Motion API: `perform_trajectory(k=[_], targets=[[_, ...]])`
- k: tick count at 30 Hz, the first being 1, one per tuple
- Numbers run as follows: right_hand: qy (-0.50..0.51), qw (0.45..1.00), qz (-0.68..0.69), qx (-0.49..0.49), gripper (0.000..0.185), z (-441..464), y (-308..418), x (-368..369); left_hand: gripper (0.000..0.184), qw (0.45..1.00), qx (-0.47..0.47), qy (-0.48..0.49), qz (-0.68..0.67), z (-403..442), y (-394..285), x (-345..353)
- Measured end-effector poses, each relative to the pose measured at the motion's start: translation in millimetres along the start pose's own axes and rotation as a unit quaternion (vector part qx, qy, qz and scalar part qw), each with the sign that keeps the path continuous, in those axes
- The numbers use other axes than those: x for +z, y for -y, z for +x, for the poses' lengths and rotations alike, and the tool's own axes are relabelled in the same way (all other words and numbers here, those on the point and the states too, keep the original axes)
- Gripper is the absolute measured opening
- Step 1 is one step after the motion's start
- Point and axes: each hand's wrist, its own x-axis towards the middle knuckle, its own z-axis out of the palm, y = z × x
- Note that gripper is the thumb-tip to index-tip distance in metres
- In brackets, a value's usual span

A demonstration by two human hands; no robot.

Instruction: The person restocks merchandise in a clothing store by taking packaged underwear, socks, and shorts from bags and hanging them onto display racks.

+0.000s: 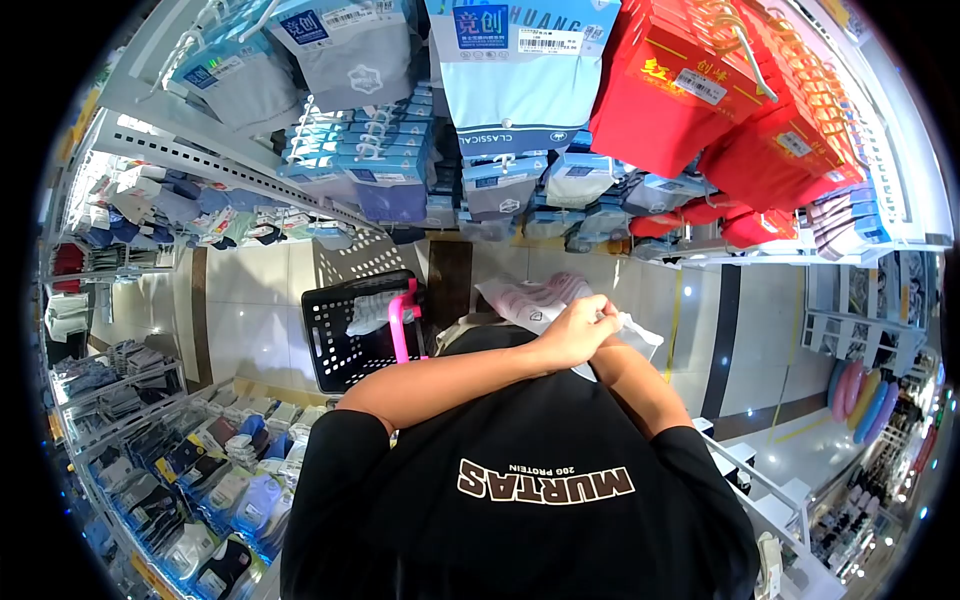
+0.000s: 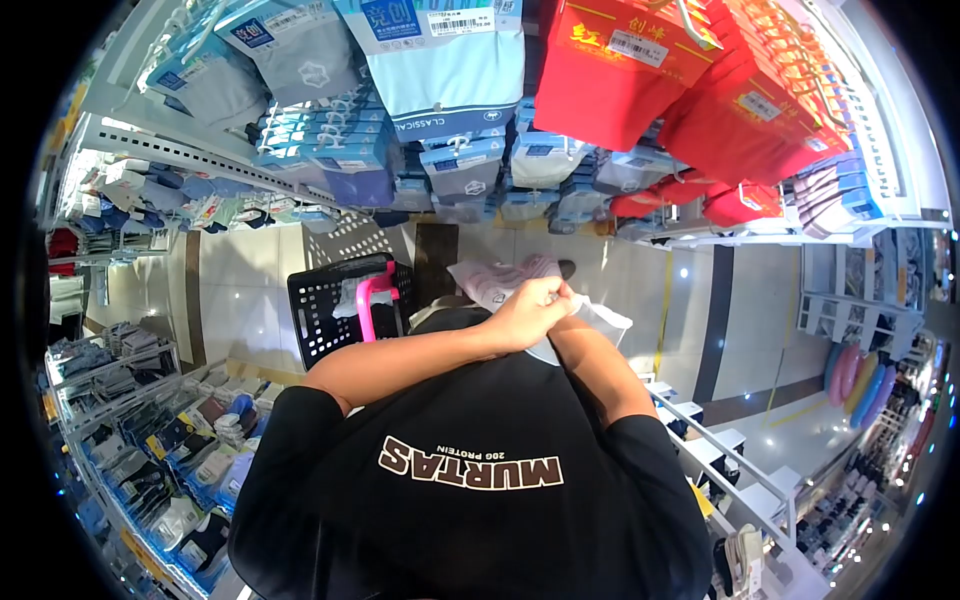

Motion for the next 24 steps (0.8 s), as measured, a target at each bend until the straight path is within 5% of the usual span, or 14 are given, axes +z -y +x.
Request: perform_trajectory(k=[9,10,20,24], targets=[[-0.006,1.000,0.013,0.009,0.040,-42.0,-0.6,-16.8,0.031,0.997,0.050,0.041,0.029,3.8,-6.3,18.8],[-0.005,1.000,0.012,0.010,0.040,-43.0,-1.4,-16.5,0.032,0.996,-0.008,0.075,0.055,2.0,-17.1,14.1],[-0.002,1.000,-0.021,-0.011,0.040,1.6,-1.6,6.8,0.019,0.997,0.066,-0.014,-0.049,17.4,28.3,10.6],[-0.004,1.000,-0.030,-0.007,0.040,5.0,-2.6,10.0,0.021,1.000,-0.008,0.014,-0.012,8.3,0.7,3.1]])
